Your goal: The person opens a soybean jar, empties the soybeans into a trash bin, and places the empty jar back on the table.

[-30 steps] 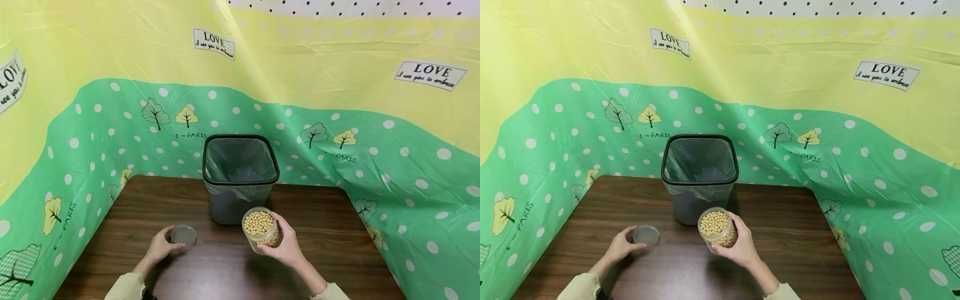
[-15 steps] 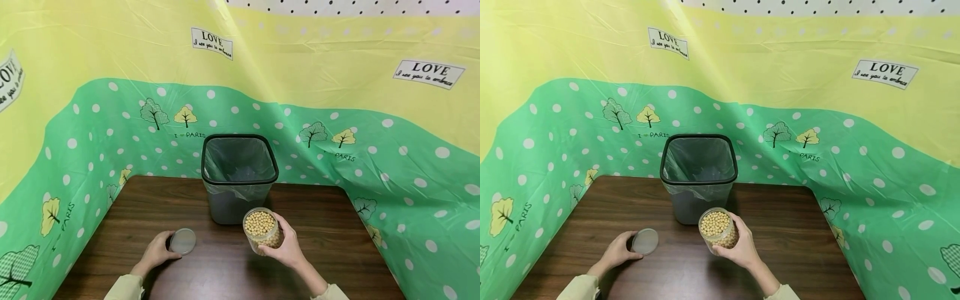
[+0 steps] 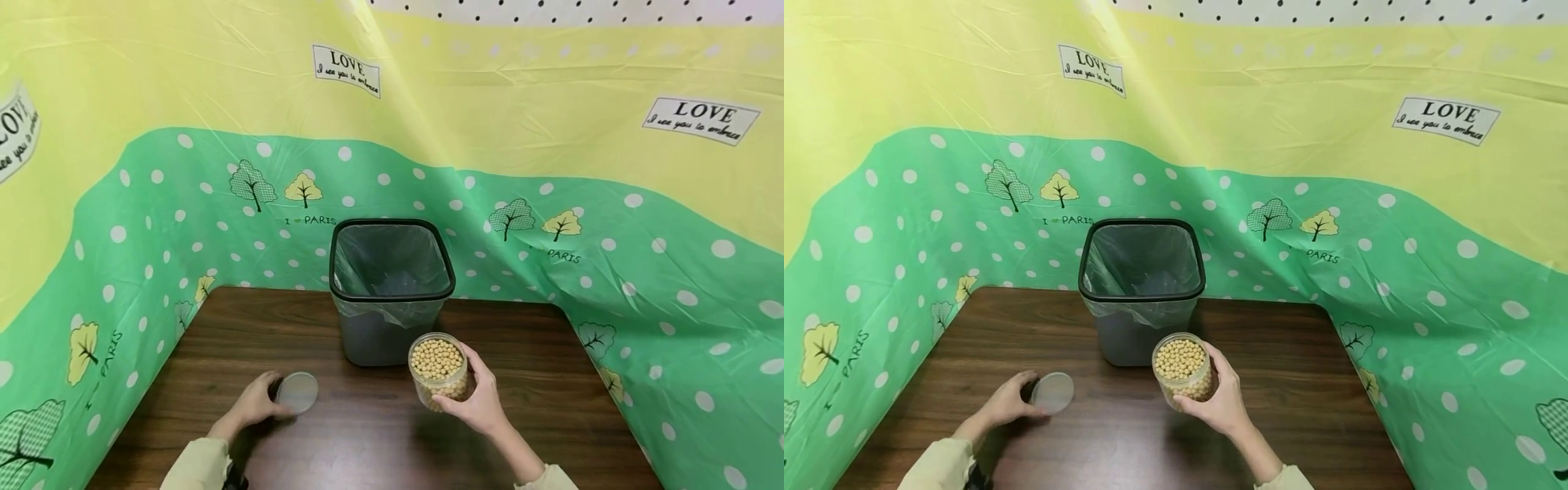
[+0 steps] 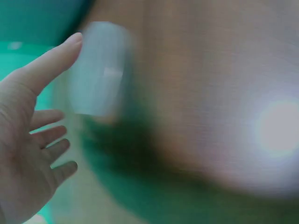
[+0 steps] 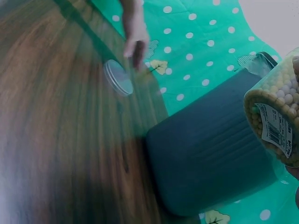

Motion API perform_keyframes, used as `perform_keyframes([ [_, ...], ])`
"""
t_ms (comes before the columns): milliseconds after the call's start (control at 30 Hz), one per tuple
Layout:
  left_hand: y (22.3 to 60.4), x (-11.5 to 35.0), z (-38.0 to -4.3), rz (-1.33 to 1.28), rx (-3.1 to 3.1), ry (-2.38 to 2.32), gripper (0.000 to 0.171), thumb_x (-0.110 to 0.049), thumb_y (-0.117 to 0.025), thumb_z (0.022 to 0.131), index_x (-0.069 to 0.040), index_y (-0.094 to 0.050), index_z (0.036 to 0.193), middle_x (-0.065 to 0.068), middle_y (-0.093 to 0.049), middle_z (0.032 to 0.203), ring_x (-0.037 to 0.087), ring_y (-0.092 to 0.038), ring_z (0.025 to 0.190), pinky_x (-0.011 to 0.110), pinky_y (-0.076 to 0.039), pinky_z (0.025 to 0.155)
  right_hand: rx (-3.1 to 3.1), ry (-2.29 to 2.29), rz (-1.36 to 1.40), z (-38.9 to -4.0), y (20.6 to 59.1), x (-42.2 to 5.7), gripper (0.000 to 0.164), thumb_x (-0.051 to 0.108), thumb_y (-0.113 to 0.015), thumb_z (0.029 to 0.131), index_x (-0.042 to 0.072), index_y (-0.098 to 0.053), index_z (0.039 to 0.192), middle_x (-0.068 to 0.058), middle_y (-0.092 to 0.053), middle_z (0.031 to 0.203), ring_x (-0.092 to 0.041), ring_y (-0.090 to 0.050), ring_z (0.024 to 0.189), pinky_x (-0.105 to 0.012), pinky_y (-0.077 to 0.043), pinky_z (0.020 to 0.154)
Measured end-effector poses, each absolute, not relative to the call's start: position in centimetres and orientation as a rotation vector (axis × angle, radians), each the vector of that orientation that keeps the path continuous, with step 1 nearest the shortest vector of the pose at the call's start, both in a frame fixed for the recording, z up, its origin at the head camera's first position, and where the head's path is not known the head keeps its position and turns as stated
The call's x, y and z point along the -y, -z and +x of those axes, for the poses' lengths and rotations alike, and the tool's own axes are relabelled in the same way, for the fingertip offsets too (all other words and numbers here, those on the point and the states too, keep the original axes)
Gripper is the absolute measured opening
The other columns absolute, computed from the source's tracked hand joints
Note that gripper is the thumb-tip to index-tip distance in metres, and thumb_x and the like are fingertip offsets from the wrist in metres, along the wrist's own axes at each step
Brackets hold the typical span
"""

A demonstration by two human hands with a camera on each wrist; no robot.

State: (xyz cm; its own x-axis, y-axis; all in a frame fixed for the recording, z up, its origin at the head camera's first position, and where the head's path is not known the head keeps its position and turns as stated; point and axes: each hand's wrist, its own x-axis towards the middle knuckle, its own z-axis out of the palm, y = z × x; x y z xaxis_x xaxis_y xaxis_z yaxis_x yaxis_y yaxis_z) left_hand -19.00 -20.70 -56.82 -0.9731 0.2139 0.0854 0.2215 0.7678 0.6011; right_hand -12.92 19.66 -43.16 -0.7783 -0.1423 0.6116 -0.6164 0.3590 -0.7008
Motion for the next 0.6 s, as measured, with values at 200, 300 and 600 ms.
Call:
perform_keyframes([
  [200,48.5,19.1,-22.3,-0.434,2.838,1.149,0.084,-0.036,-0.077,0.07,0.01,-0.041,0.13,0.028,-0.036,0.136,0.043,-0.037,0.122,0.053,-0.033,0.097,2.154,-1.419,0.643,-13.1,42.1,-21.0,0.084,-0.01,-0.078,0.049,-0.016,-0.041,0.124,-0.032,-0.05,0.113,-0.005,-0.051,0.105,-0.012,-0.039,0.086],
  [300,43.4,16.7,-23.8,-0.495,2.77,1.191,0.088,-0.045,-0.071,0.075,0.0,-0.031,0.139,0.019,-0.032,0.142,0.035,-0.031,0.129,0.051,-0.029,0.101,2.128,-1.421,0.64,-13.2,41.8,-21.6,0.084,-0.012,-0.077,0.048,-0.018,-0.04,0.123,-0.034,-0.049,0.112,-0.004,-0.051,0.105,-0.012,-0.04,0.086],
  [600,36.6,12.1,-25.9,-0.596,2.799,1.145,0.098,-0.06,-0.063,0.074,-0.012,-0.016,0.146,0.006,-0.014,0.151,0.026,-0.016,0.137,0.051,-0.024,0.104,2.039,-1.413,0.631,-13.8,40.6,-21.9,0.081,-0.015,-0.075,0.046,-0.021,-0.04,0.119,-0.033,-0.049,0.109,-0.006,-0.052,0.103,-0.013,-0.041,0.085],
])
